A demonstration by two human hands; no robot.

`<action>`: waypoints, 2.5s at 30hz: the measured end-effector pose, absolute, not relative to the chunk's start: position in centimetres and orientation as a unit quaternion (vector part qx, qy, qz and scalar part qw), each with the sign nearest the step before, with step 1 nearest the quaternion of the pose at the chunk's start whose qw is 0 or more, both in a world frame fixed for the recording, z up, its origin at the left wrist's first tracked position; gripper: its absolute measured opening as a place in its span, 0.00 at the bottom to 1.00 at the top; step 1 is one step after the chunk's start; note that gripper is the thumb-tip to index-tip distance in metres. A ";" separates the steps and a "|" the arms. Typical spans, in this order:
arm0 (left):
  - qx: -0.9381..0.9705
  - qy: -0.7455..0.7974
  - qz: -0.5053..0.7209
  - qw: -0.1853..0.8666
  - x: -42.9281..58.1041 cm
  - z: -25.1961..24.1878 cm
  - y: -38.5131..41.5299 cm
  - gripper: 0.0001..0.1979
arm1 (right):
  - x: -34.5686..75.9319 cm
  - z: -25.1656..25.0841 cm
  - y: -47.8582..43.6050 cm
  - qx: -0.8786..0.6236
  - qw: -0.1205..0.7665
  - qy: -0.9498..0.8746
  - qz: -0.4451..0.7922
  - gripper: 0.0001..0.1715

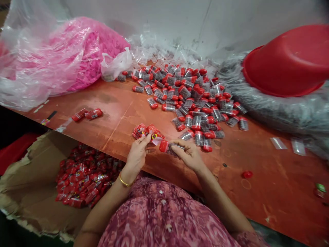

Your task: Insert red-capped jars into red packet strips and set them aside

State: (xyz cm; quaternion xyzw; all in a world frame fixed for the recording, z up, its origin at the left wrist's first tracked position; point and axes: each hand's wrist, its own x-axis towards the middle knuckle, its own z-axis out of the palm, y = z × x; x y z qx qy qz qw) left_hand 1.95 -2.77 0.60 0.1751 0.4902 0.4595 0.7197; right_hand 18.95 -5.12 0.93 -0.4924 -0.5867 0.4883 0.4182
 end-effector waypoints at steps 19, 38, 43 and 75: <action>0.201 0.509 0.465 0.696 2.6 0.5 -3.2 0.20 | 18.4 0.1 -6.5 -0.501 0.442 -0.531 0.520 0.10; 0.189 0.488 0.538 0.660 4.7 -0.9 -3.4 0.18 | 15.8 -3.7 -5.5 -0.502 0.536 -0.519 0.437 0.11; 0.149 0.461 0.562 0.671 4.3 -0.7 -3.1 0.18 | 14.8 -4.0 -4.9 -0.490 0.537 -0.491 0.479 0.14; 0.205 0.451 0.530 0.688 3.2 -0.9 -2.9 0.15 | 14.0 -3.0 -4.3 -0.443 0.484 -0.427 0.622 0.26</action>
